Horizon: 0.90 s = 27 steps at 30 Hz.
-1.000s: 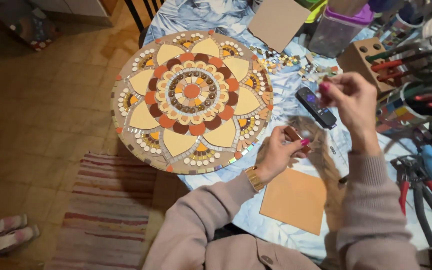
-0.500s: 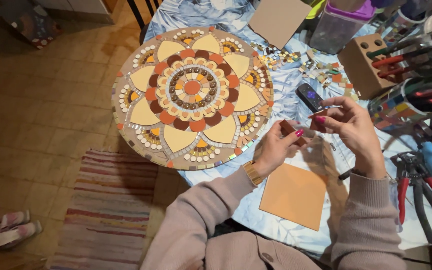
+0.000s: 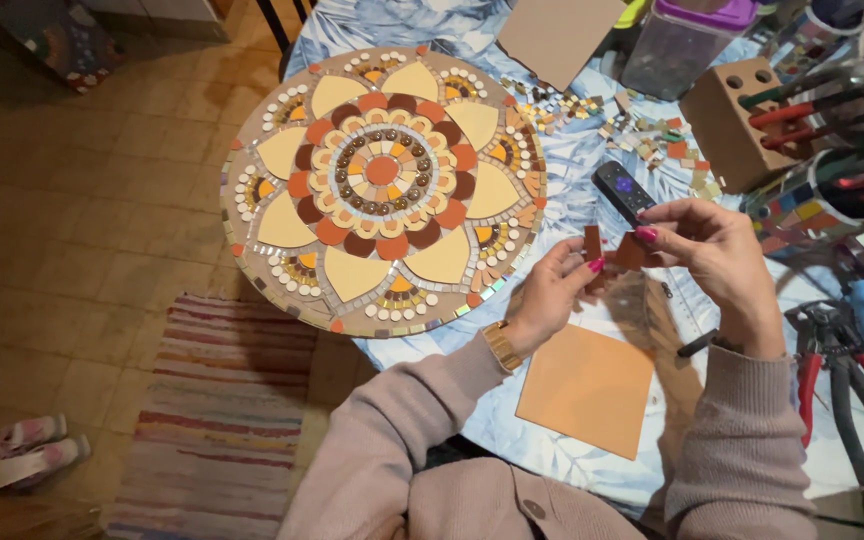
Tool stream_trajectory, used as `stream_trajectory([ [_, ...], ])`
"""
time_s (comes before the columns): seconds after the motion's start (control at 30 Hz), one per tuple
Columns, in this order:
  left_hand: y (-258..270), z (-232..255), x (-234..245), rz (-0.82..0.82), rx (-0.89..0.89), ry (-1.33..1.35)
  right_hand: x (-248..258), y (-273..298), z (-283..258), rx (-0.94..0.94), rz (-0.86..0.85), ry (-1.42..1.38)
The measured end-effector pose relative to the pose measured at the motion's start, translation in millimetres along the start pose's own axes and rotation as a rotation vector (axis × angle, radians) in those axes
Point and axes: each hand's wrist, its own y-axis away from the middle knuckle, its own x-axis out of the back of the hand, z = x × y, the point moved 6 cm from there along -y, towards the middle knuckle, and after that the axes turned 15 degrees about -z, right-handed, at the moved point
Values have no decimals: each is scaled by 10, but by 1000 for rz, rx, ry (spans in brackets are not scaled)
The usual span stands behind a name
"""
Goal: Cutting ceramic tiles into smaller pieces using a tile nipper tool for a mosaic art project.
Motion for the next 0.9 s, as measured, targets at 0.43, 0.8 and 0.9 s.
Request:
stream_trajectory([
  [0.43,50,-103,21,10,75,188,35,-164,319,-29,22,-93],
  [0.8,45,-26,9,-6,75,128,4,-160,284,-45,-24,-151],
  [0.9,67,7,-31,-1,81,137,-9,-148,214,-48,-46,-103],
])
